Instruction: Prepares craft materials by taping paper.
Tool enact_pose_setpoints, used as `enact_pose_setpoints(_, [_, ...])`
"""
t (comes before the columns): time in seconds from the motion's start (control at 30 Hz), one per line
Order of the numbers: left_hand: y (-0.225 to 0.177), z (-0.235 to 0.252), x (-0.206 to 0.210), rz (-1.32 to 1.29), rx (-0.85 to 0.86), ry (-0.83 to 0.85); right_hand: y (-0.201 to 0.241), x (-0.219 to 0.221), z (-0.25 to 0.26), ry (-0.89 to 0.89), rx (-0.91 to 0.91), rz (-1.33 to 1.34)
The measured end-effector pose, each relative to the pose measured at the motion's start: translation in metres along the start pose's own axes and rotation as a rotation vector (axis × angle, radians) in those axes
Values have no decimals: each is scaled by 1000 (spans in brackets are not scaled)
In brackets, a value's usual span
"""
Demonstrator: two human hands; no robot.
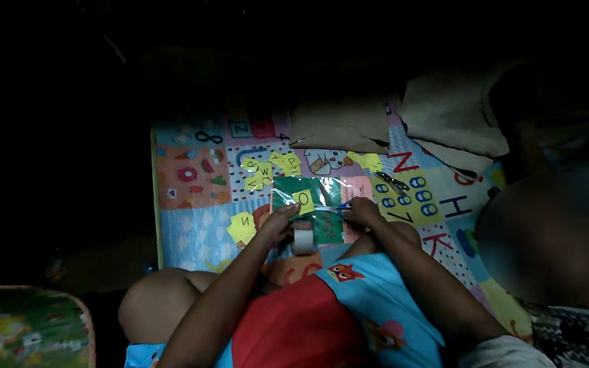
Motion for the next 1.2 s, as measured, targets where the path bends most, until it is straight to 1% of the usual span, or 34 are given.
enact_pose_setpoints(0.03, [-1, -1, 1, 4, 8, 4, 2, 3, 1, 19, -20, 30])
enact_pose_setpoints(0.07, [-1, -2, 1, 5, 12, 3, 7, 5, 0, 26, -69, 119])
enact_pose_setpoints(0.13, [-2, -3, 2, -14, 12, -22, 31, 9, -14, 86, -176, 471])
enact_pose_setpoints(0.2, [-2, -5, 2, -28, 10, -33, 58, 18, -34, 191, -164, 844])
enact_pose_setpoints(0.27, [-3, -7, 4, -29, 23, -43, 77, 24, -46, 214, -94, 1082])
enact_pose_setpoints(0.4, [-4, -10, 3, -14, 61, -87, 91, 27, -48, 83, 26, 1385])
enact_pose_setpoints(0.47, [-4, -10, 3, 29, 89, -90, 90, 25, -48, 7, 9, 1441])
enact_pose_setpoints(0.53, [-5, -9, 8, 133, 127, -49, 83, 24, -44, -84, -15, 1488])
enact_pose_setpoints(0.6, [-7, -10, 16, 224, 160, -11, 76, 18, -39, -163, -41, 1492])
enact_pose_setpoints(0.67, [-5, -11, 18, 227, 177, -25, 69, 9, -37, -206, -91, 1432])
enact_pose_setpoints(0.77, [-7, -12, 8, 207, 217, -119, 60, -12, -40, -320, -214, 1188])
enact_pose_setpoints(0.83, [-9, -14, 4, 216, 255, -167, 57, -24, -43, -359, -318, 1007])
enact_pose_setpoints(1.0, [-11, -19, 4, 255, 398, -209, 63, -28, -44, -253, -476, 766])
enact_pose_setpoints(1.1, [-12, -24, 15, 260, 426, -112, 71, -26, -47, -176, -545, 620])
enact_pose_setpoints(1.2, [-14, -27, 22, 347, 444, -29, 78, -23, -49, -118, -605, 528])
Point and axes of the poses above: each hand's wrist, its own z-axis towards the middle knuckle, its own x-axis out of the palm, y = z × x, the point moved 8 cm from there along z, towards the middle knuckle, and after that the axes turned 9 degrees about -z, right-handed, at the moved point
